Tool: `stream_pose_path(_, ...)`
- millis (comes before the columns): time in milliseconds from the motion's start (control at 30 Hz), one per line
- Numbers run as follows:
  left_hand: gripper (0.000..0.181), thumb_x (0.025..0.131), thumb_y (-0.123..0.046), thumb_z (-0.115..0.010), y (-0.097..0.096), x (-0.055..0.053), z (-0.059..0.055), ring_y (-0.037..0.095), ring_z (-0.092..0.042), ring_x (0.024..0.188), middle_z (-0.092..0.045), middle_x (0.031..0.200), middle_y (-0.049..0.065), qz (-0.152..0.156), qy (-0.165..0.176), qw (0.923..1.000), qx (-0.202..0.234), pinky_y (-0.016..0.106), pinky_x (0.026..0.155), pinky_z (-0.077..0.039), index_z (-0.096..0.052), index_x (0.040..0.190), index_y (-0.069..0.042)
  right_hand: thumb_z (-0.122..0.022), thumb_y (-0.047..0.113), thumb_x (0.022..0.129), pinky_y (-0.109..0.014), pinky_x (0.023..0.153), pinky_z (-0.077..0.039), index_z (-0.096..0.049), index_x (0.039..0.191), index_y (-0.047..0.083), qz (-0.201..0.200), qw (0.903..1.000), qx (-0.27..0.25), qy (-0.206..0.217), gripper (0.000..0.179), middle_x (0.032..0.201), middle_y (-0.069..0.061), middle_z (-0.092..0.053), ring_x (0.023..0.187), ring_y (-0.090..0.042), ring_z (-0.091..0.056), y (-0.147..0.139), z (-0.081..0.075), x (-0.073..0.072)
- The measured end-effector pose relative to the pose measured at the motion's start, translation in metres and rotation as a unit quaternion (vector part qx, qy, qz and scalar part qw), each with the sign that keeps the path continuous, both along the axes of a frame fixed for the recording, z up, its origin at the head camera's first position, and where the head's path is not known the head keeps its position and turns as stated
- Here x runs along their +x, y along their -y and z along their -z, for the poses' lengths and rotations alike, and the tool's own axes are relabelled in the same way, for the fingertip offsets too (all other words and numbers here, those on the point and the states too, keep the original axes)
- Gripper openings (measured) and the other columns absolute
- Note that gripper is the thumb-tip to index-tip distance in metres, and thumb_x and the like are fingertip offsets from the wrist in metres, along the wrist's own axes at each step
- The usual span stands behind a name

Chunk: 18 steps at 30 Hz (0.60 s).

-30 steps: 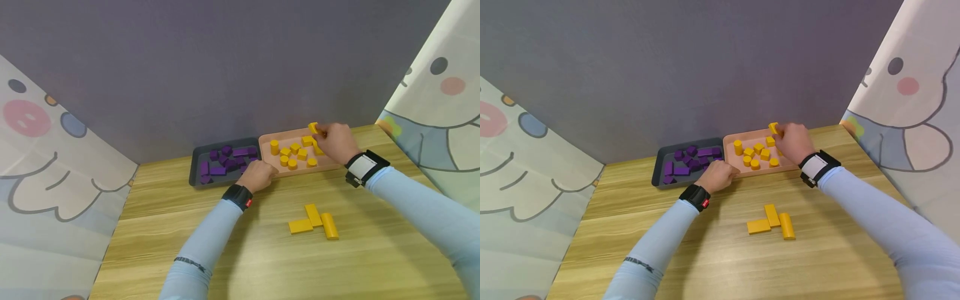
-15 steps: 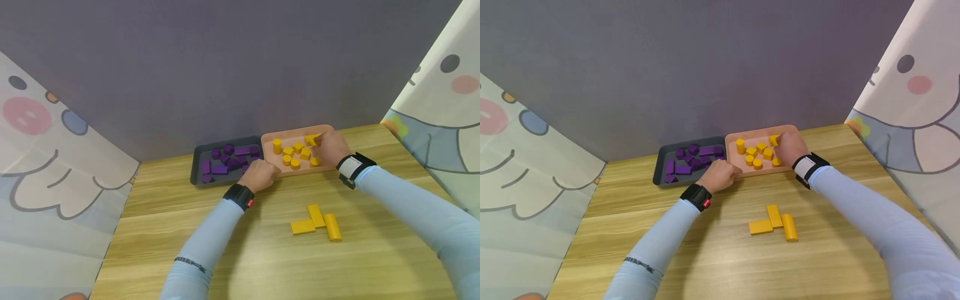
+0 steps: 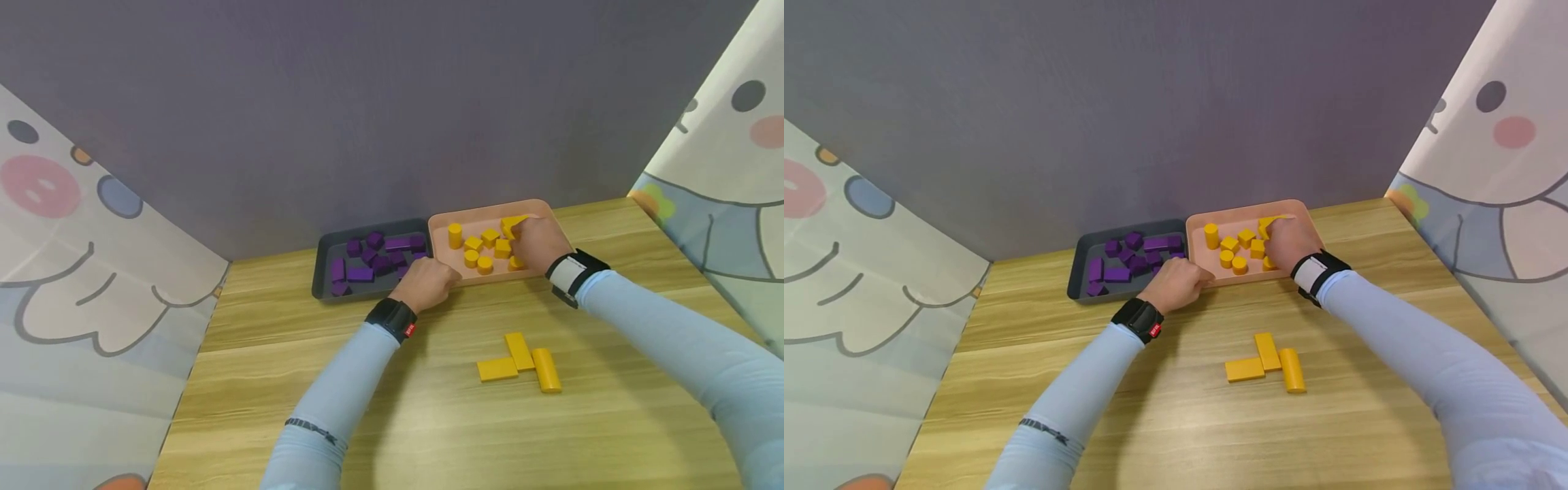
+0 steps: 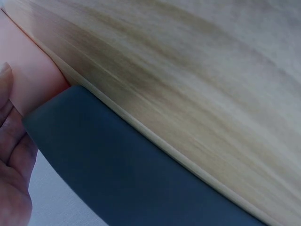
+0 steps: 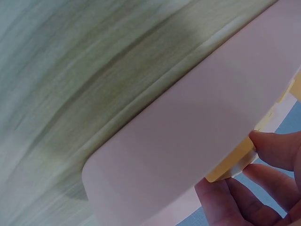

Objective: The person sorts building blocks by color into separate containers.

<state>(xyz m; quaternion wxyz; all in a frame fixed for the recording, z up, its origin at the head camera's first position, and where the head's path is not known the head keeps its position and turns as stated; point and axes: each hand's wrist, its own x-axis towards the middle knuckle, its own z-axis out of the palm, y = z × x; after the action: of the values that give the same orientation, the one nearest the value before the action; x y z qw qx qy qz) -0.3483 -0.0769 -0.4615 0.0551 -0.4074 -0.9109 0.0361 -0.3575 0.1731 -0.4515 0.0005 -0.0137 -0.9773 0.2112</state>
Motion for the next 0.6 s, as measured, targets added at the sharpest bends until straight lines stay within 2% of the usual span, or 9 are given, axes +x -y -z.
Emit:
stream_pose_path(133, 0.018, 0.101, -0.023, -0.065, -0.0003, 0.0007, -0.0011, 0.006, -0.065, 0.073, -0.078, 0.091, -0.013, -0.003, 0.001, 1.0, -0.003, 0.025, 0.075, -0.057, -0.082, 0.106, -0.029, -0.065, 0.016, 0.099, -0.043, 0.085, -0.059, -0.065, 0.13, -0.006, 0.007, 1.0, -0.004, 0.004, 0.038, 0.129, -0.028, -0.067, 0.09, -0.032, -0.065, 0.0014, -0.0009, 0.0002)
stream_pose_path(300, 0.019, 0.101, -0.022, -0.064, -0.0005, 0.002, -0.0021, 0.006, -0.064, 0.071, -0.077, 0.088, -0.013, -0.005, 0.008, 1.0, -0.003, 0.024, 0.074, -0.056, -0.082, 0.104, -0.028, -0.066, 0.019, 0.099, -0.045, 0.089, -0.059, -0.066, 0.13, -0.005, 0.004, 0.9999, 0.012, -0.003, 0.038, 0.124, -0.027, -0.069, 0.089, -0.031, -0.065, 0.0016, -0.0004, 0.0012)
stream_pose_path(400, 0.019, 0.101, -0.021, -0.064, -0.0003, 0.0023, -0.0025, 0.006, -0.064, 0.071, -0.077, 0.088, -0.013, -0.005, 0.009, 0.9999, -0.002, 0.024, 0.074, -0.056, -0.082, 0.104, -0.028, -0.066, 0.02, 0.1, -0.041, 0.08, -0.059, -0.068, 0.127, -0.005, -0.003, 0.9996, 0.021, -0.016, 0.037, 0.11, -0.024, -0.074, 0.08, -0.029, -0.063, 0.0004, 0.0019, 0.0013)
stream_pose_path(500, 0.018, 0.1, -0.021, -0.065, 0.0, 0.0021, -0.0029, 0.006, -0.065, 0.071, -0.078, 0.089, -0.012, -0.003, 0.008, 1.0, -0.001, 0.024, 0.073, -0.056, -0.082, 0.103, -0.028, -0.064, 0.02, 0.1, -0.034, 0.065, -0.053, -0.068, 0.126, -0.005, -0.002, 0.9997, 0.014, -0.019, 0.036, 0.101, -0.021, -0.074, 0.071, -0.027, -0.06, -0.0011, 0.0048, 0.0004)
stream_pose_path(600, 0.018, 0.1, -0.02, -0.066, -0.0001, 0.0013, -0.0029, 0.006, -0.067, 0.073, -0.079, 0.094, -0.012, -0.002, 0.008, 1.0, 0.002, 0.024, 0.075, -0.057, -0.082, 0.104, -0.028, -0.064, 0.02, 0.1, -0.029, 0.06, -0.049, -0.069, 0.126, -0.005, 0.003, 0.9998, 0.01, -0.016, 0.036, 0.097, -0.019, -0.073, 0.068, -0.025, -0.058, -0.002, 0.0069, -0.0009)
